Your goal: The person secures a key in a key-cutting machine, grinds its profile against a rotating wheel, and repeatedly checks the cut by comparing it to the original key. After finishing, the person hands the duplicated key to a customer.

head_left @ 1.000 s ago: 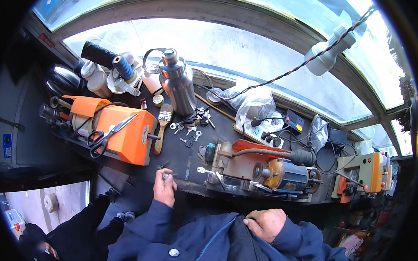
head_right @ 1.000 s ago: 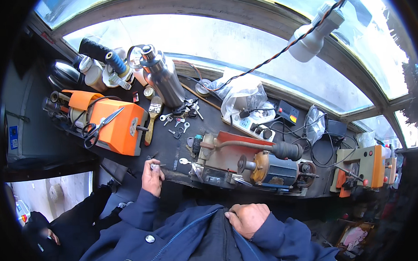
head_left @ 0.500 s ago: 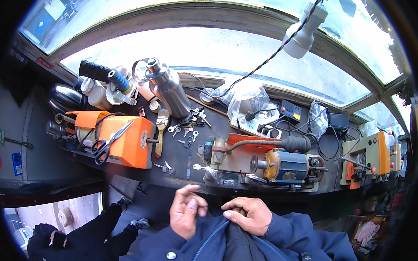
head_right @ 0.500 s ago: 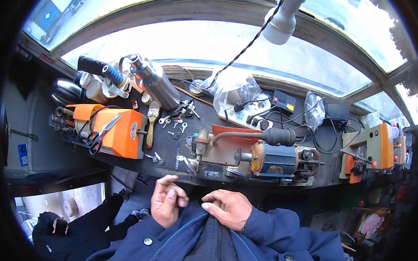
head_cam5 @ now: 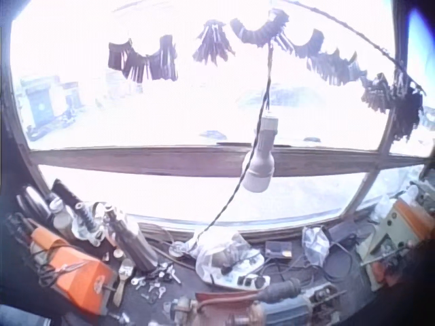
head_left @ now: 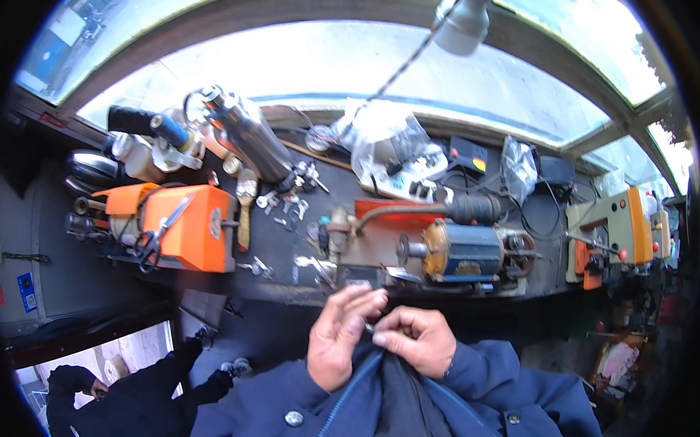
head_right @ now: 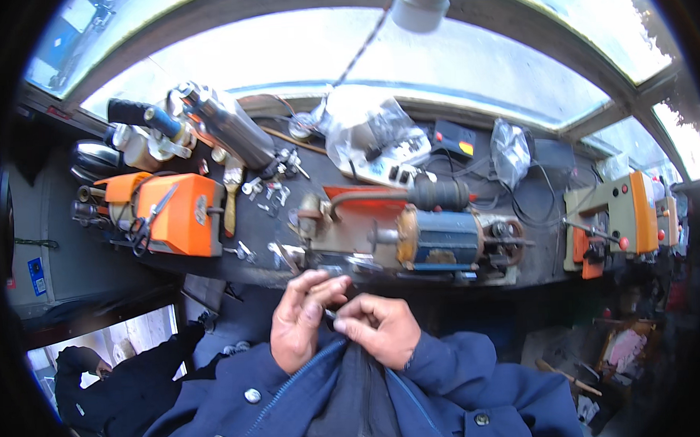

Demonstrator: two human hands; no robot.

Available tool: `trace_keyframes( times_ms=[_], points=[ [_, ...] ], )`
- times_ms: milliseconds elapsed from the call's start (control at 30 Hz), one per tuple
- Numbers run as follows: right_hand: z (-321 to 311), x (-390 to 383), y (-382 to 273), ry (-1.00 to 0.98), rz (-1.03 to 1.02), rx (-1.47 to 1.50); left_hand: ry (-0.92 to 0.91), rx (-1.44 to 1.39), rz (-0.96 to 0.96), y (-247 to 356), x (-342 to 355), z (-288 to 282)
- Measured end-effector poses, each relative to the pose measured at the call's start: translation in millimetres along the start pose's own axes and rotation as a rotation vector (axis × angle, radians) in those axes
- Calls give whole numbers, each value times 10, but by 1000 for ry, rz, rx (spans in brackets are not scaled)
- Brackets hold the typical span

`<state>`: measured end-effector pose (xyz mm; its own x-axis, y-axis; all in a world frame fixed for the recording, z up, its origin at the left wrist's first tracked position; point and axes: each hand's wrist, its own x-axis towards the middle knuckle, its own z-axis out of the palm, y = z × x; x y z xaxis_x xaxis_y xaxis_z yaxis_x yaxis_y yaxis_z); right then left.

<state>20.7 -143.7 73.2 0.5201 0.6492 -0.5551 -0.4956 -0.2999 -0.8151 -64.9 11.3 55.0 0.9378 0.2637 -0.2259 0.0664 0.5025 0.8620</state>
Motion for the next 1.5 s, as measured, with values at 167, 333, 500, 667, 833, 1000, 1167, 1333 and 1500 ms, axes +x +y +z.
trace_keyframes(
  times_ms=[167,333,500,667,833,1000,1167,1333,1500],
  points=[
    [-155,-70,53,69,-7,167,-7,154,-154,-125,-59,-16],
    [-212,-48,74,93,26,179,-56,61,-166,-216,-28,-51],
    [-274,-5,105,86,4,210,-56,-141,-207,-322,-1,-71],
    [-318,8,107,88,21,227,48,-224,-229,-394,8,-108],
    [-342,1,-16,42,99,180,184,-505,-260,-438,83,-132],
    [-308,-38,-186,-11,84,55,239,-622,-238,-485,238,-16],
    [-289,-16,-285,-9,-193,-162,300,-314,-273,-482,455,64],
    [-299,50,-349,-19,-315,-298,202,1,-315,-382,560,13],
    [-313,112,-408,-28,-340,-341,156,177,-335,-281,617,-24]
  ],
)
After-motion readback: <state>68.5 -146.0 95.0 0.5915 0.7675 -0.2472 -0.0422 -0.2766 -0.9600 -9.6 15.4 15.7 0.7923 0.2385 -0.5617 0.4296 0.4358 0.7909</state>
